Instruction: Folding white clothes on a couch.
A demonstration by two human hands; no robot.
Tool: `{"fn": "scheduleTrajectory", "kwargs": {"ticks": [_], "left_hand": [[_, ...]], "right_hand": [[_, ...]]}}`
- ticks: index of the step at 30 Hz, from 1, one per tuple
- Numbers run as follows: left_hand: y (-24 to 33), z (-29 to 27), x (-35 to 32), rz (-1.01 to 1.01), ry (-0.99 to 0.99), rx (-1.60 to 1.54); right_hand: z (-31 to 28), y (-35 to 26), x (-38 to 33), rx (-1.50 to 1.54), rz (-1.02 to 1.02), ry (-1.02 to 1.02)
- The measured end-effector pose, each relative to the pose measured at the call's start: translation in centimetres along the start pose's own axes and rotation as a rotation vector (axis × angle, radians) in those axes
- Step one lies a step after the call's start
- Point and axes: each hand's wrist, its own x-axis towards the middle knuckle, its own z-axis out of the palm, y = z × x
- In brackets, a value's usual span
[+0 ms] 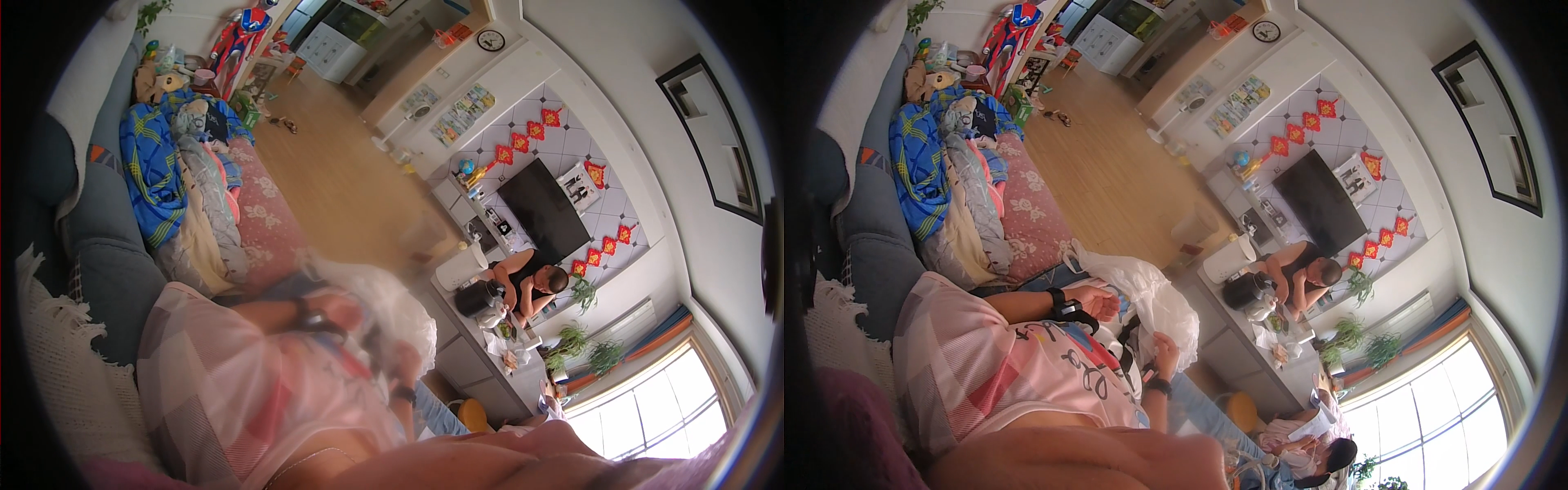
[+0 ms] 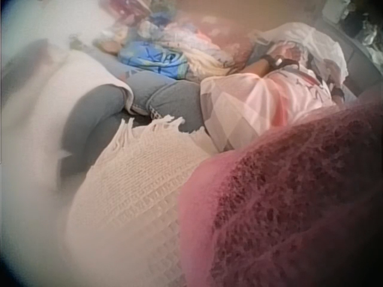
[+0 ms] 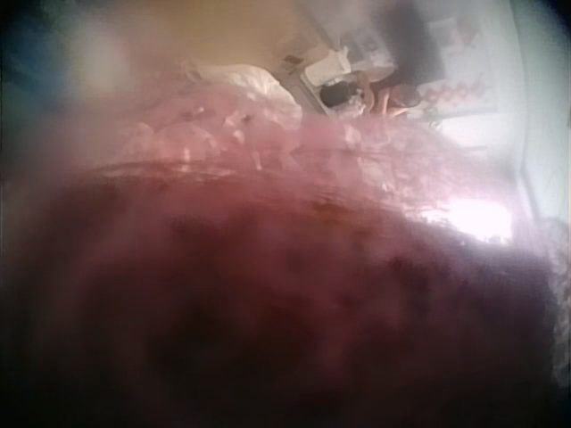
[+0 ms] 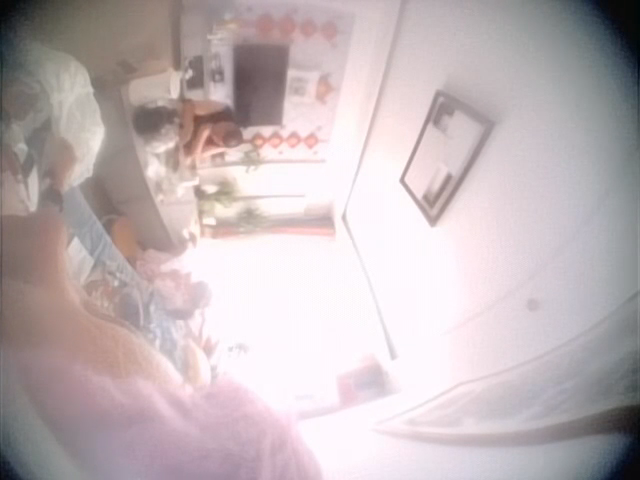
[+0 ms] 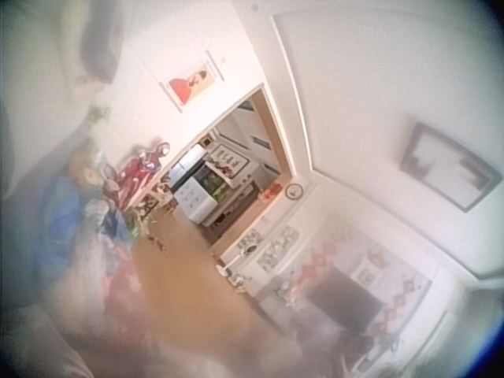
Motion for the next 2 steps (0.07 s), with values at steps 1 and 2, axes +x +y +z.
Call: {"fn": "scheduleTrajectory", "kwargs": {"ticks": [1, 2], "left_hand": [[0.26, -0.01, 0.03, -0.022, -0.063, -0.007], [0.31, 0.01, 0.16, -0.026, -0.064, -0.006]], "right_hand": [[0.08, 0.07, 0.05, -0.005, -0.007, 0.002], [0.0, 0.13, 0.06, -0.004, -0.001, 0.004]]}}
